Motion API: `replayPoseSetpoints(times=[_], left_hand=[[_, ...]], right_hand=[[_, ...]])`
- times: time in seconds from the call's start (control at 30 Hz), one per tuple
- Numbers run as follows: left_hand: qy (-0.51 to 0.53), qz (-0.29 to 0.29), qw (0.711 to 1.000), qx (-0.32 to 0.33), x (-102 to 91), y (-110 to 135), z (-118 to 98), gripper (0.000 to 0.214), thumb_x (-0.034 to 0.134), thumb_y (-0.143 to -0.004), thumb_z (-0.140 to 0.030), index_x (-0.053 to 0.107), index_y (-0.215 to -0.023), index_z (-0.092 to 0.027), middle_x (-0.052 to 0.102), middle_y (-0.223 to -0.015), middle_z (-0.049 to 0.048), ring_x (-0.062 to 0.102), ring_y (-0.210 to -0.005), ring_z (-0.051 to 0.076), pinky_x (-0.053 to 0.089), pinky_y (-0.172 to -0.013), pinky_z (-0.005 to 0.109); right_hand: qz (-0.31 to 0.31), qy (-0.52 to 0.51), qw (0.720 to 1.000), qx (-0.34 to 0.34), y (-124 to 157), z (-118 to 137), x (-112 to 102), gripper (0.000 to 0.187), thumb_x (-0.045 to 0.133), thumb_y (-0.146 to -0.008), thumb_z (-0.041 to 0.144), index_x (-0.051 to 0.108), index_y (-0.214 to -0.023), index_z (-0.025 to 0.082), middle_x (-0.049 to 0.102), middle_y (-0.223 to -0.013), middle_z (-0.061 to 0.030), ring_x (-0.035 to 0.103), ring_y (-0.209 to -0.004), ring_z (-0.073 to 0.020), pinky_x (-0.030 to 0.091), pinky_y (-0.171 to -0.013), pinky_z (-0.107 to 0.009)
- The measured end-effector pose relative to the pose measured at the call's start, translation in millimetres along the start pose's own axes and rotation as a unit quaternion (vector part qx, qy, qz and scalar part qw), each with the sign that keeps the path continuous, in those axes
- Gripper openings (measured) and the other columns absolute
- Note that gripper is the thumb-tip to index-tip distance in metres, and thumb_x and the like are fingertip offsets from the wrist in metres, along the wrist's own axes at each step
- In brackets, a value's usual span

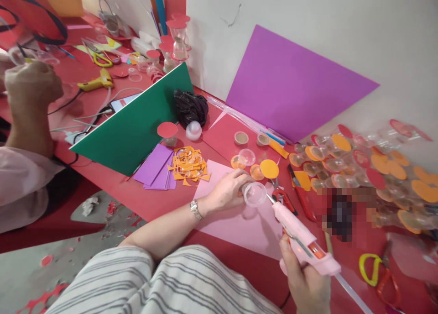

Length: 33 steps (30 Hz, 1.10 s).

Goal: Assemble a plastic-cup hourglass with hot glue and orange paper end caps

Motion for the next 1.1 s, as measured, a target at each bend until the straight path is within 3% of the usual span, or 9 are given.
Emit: replayPoseSetpoints(times=[0.23, 0.43, 0.53, 0.67, 0.8, 1.1], left_hand=[[-0.006, 0.009, 1.0, -0.014, 0.9, -0.7, 1.5, 0.026, 0.064, -0.083, -0.02, 0.06, -0.109, -0.018, 0.06, -0.105, 0.0088, 0.061, -0.096, 0.022, 0.052, -0.084, 0.032], [-0.013, 0.004, 1.0, -0.016, 1.0, -0.8, 1.9, 0.03, 0.063, -0.082, -0.019, 0.059, -0.112, -0.018, 0.06, -0.104, 0.0086, 0.061, -0.095, 0.022, 0.052, -0.083, 0.033], [-0.015, -0.004, 1.0, -0.024, 0.1, -1.0, 1.8, 0.032, 0.062, -0.081, -0.017, 0.058, -0.113, -0.018, 0.06, -0.103, 0.0081, 0.061, -0.093, 0.022, 0.052, -0.081, 0.033], [-0.013, -0.019, 0.999, -0.037, -2.4, -1.4, 1.0, 0.031, 0.062, -0.079, -0.013, 0.057, -0.108, -0.018, 0.061, -0.1, 0.0072, 0.061, -0.09, 0.021, 0.051, -0.079, 0.032], [-0.004, -0.012, 0.999, -0.045, -2.8, -1.8, 0.3, 0.028, 0.063, -0.077, -0.012, 0.057, -0.104, -0.017, 0.061, -0.098, 0.0064, 0.06, -0.089, 0.021, 0.051, -0.079, 0.031], [-0.008, 0.021, 0.999, -0.03, -2.1, -2.9, -4.3, 0.02, 0.06, -0.081, -0.013, 0.061, -0.101, -0.017, 0.064, -0.1, 0.008, 0.061, -0.092, 0.021, 0.051, -0.082, 0.031]], right_hand=[[0.013, 0.045, 0.998, -0.042, 4.1, -2.2, 0.1, 0.034, 0.059, -0.094, 0.033, 0.07, -0.066, 0.016, 0.062, -0.049, -0.003, 0.059, -0.039, -0.0143, 0.047, -0.04, -0.022], [0.018, 0.074, 0.995, -0.068, 4.3, 4.4, -0.1, 0.05, 0.054, -0.096, 0.036, 0.059, -0.049, 0.019, 0.04, -0.037, 0.0031, 0.041, -0.031, -0.0097, 0.035, -0.035, -0.024], [0.016, 0.07, 0.995, -0.063, 3.1, 4.4, -1.5, 0.053, 0.053, -0.096, 0.04, 0.058, -0.048, 0.019, 0.04, -0.036, 0.0025, 0.04, -0.03, -0.0097, 0.033, -0.034, -0.023], [0.059, 0.036, 0.997, -0.041, 7.0, -2.9, -0.3, 0.045, 0.058, -0.093, 0.037, 0.061, -0.052, 0.019, 0.046, -0.039, 0.0023, 0.044, -0.032, -0.0103, 0.037, -0.035, -0.021], [0.049, 0.042, 0.998, -0.017, 12.7, -11.1, -0.4, 0.042, 0.059, -0.092, 0.038, 0.063, -0.056, 0.018, 0.044, -0.04, 0.0028, 0.043, -0.034, -0.0105, 0.036, -0.036, -0.023], [0.052, 0.032, 0.998, 0.03, 10.3, -11.0, 0.6, 0.053, 0.055, -0.093, 0.048, 0.058, -0.047, 0.02, 0.04, -0.036, 0.0018, 0.039, -0.033, -0.0108, 0.036, -0.036, -0.024]])
Point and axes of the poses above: each hand's wrist, its own y-axis away from the middle knuckle, its own x-axis out of the palm, z = x × y, the point moved 3 cm from there along -y, towards the middle knuckle
